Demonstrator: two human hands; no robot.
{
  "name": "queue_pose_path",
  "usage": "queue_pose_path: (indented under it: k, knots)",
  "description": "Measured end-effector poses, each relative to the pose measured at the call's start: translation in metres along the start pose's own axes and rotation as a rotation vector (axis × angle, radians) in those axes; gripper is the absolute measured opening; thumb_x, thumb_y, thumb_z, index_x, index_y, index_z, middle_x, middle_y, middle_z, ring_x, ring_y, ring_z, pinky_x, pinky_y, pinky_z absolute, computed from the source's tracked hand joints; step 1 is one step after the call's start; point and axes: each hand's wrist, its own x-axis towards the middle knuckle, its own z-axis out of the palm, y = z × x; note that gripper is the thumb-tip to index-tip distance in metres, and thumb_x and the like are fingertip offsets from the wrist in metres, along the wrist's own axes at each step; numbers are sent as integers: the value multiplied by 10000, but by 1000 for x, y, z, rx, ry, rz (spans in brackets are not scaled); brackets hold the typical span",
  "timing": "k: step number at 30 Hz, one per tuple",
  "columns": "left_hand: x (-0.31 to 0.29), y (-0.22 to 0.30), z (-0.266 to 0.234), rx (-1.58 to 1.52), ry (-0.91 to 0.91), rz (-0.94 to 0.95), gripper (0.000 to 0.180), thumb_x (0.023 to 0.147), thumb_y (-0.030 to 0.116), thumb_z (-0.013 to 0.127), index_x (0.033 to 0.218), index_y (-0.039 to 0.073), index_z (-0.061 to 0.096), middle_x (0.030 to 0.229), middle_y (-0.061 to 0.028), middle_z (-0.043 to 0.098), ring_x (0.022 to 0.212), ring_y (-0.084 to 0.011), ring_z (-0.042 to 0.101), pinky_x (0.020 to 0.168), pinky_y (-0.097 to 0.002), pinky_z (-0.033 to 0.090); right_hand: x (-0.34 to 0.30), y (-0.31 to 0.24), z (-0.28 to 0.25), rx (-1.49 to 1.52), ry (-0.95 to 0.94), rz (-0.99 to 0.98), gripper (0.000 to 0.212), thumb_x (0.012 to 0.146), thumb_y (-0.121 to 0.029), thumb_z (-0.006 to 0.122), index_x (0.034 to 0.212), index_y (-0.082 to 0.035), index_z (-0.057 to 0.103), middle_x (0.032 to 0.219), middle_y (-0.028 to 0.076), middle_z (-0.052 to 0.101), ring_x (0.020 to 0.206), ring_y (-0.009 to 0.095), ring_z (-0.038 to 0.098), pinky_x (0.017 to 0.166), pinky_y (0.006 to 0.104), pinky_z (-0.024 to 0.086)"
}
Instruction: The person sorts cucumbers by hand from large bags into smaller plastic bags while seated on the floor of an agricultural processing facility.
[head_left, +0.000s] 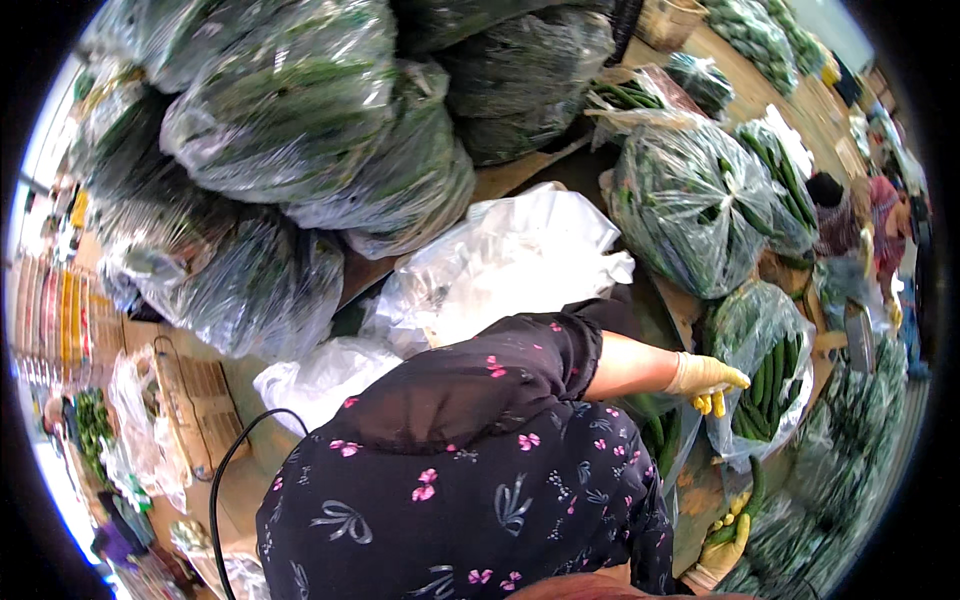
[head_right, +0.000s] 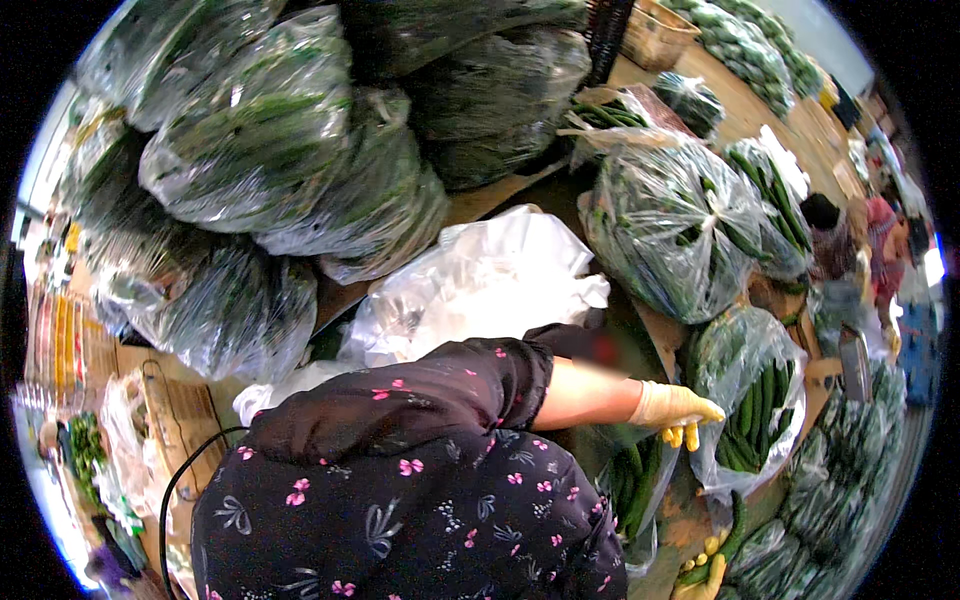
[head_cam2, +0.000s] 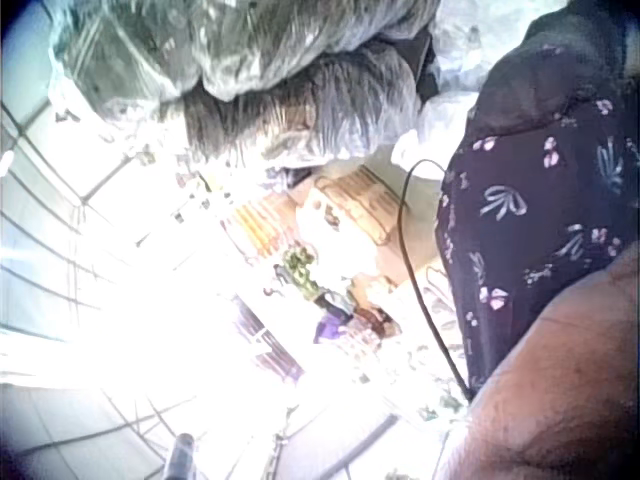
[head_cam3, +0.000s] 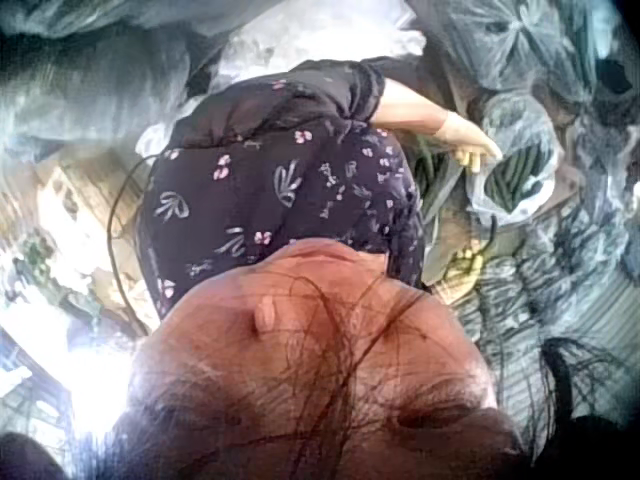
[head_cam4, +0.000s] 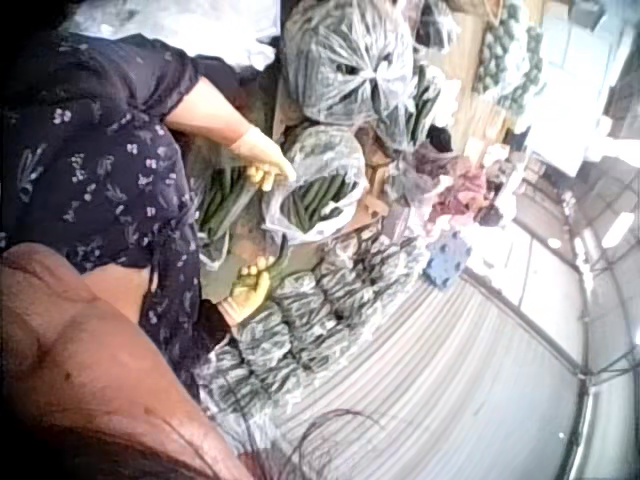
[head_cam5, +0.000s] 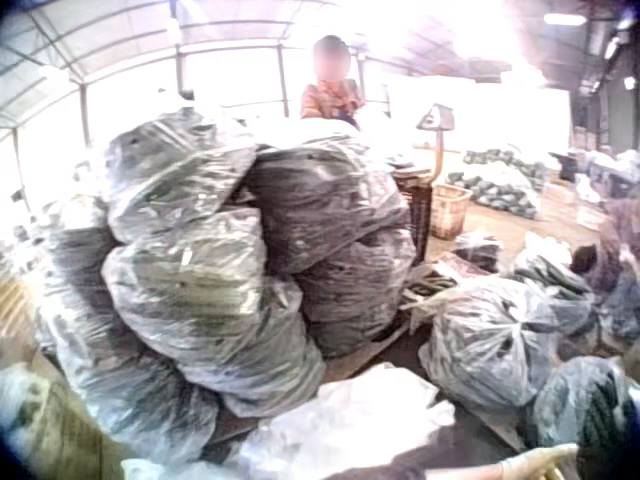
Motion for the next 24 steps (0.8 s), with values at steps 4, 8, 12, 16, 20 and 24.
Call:
queue_pose_path:
  k: [4, 8, 12, 16, 20, 24]
  knots:
    - [-14, -9, -6, -49, 31, -2, 653, 911, 594, 452, 1131, -15, 530, 1006, -268, 639, 732, -299, 591, 626, -383, 468, 14, -20, 33, -75, -19, -51, 260, 952, -260, 603, 1113, -55, 613, 896, 28, 685, 622, 64, 582, 500, 175, 469]
    - [-30, -22, 2, -51, 51, -48, 604, 898, 567, 488, 1106, 0, 522, 1025, -267, 643, 653, -271, 594, 560, -357, 467, 9, -74, 103, -649, -352, -322, 335, 898, -192, 603, 1177, -9, 571, 830, 11, 604, 600, 81, 508, 537, 202, 411]
    - [-58, -35, 0, -65, 141, -137, 604, 895, 532, 537, 1208, 16, 559, 1039, -237, 653, 826, -288, 636, 683, -345, 493, 10, -116, 214, -1152, -522, -475, 427, 790, -58, 596, 1205, 40, 567, 858, 40, 602, 655, 84, 541, 552, 219, 434]
    - [-86, -46, -2, -19, 167, -158, 575, 897, 524, 542, 1176, 22, 574, 998, -214, 654, 802, -278, 636, 667, -343, 494, -30, -107, 331, -1303, -704, -478, 243, 773, -36, 617, 1009, 26, 619, 698, 50, 620, 559, 92, 551, 497, 231, 431]
    - [-121, -55, -19, -12, 251, -141, 547, 899, 516, 547, 1144, 29, 588, 957, -191, 655, 778, -267, 636, 651, -341, 494, -146, -54, 459, -1229, -1308, -423, 316, 770, -40, 670, 1081, 9, 636, 775, 71, 658, 616, 78, 574, 501, 228, 438]
    - [-129, -57, -6, 25, 231, -137, 520, 901, 508, 552, 1112, 35, 603, 916, -169, 657, 754, -257, 636, 635, -339, 494, -272, -23, 487, -507, -1926, -131, 758, 769, -275, 733, 1335, 29, 331, 1125, 236, 597, 857, 248, 642, 704, 321, 535]
